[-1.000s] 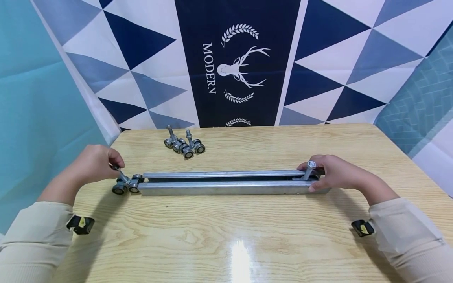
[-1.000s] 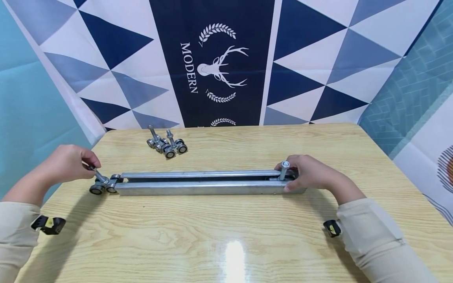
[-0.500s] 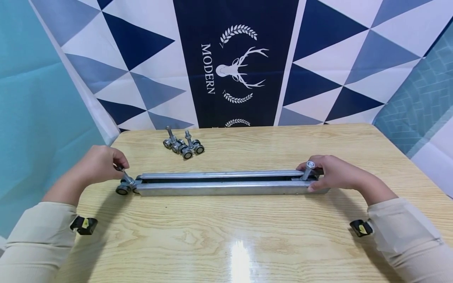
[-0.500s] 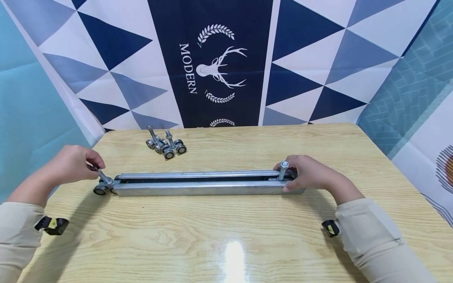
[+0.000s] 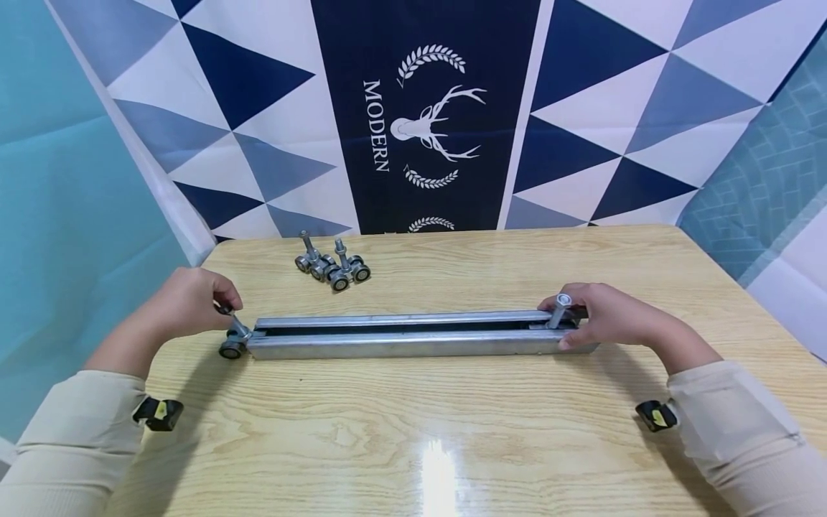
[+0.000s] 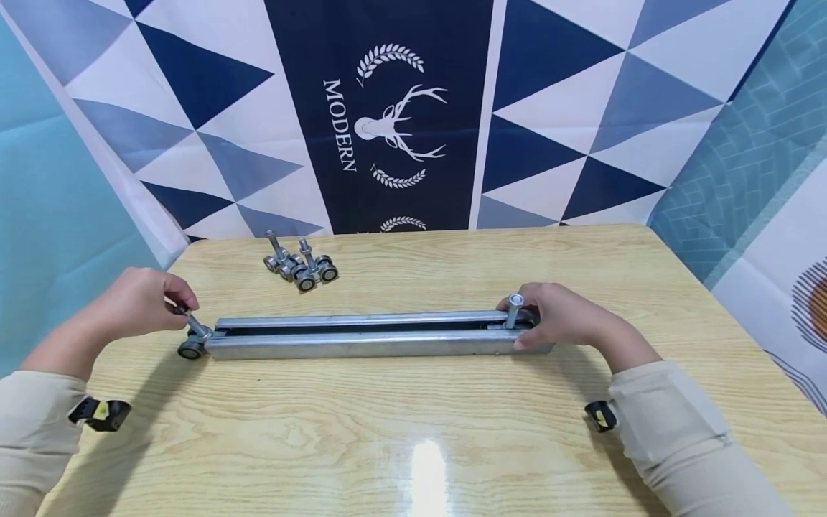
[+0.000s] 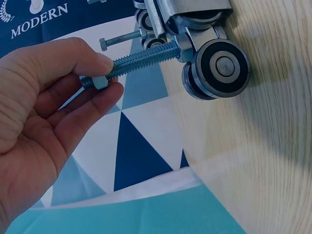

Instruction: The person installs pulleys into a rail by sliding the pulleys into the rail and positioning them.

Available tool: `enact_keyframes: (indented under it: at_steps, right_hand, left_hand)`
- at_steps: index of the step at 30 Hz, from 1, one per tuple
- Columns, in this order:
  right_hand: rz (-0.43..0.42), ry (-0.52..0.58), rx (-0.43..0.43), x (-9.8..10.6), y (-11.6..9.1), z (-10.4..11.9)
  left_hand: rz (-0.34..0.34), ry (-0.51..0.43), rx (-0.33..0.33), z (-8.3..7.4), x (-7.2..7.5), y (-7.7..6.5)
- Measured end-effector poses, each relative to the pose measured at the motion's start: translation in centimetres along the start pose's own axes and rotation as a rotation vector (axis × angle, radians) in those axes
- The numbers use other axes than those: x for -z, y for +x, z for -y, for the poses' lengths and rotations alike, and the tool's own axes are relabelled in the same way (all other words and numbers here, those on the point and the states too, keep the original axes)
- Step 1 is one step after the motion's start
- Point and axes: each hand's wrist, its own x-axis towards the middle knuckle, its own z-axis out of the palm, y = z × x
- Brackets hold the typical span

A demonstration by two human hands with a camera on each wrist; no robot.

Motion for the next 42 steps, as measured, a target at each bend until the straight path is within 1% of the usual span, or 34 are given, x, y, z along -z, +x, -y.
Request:
enact_keyframes:
  at_steps: [8,16,20,26,35,42]
  right_hand:
    - [-0.01,-0.006,-0.004,-0.1,0.1,-0.2]
    - [-0.01,-0.02,0.003,-0.2,0.0,-0.3]
    - [-0.013,-0.015,0.007,-0.2,0.1,-0.3]
    - [-0.014,-0.004,0.003,-0.1,-0.1,-0.2]
    - [-0.013,0.004,0.008,-0.1,-0.1,-0.2]
    - [-0.021,0.017,0.002,-0.1,-0.2,-0.2]
  left_hand:
    - [0.009,-0.02,0.011,-0.3,-0.3,0.2]
    - [0.03,-0.055,0.003,-0.6,-0.3,0.3]
    - [0.042,-0.041,0.002,-0.7,-0.4,0.2]
    - [0.041,-0.021,-0.019,-0.9,-0.3,0.1]
    - [0.054,-0.039,-0.034,-1.4,-0.2,0.2]
    - [0.06,-0.043,-0.061,-1.9,-0.2,0.5]
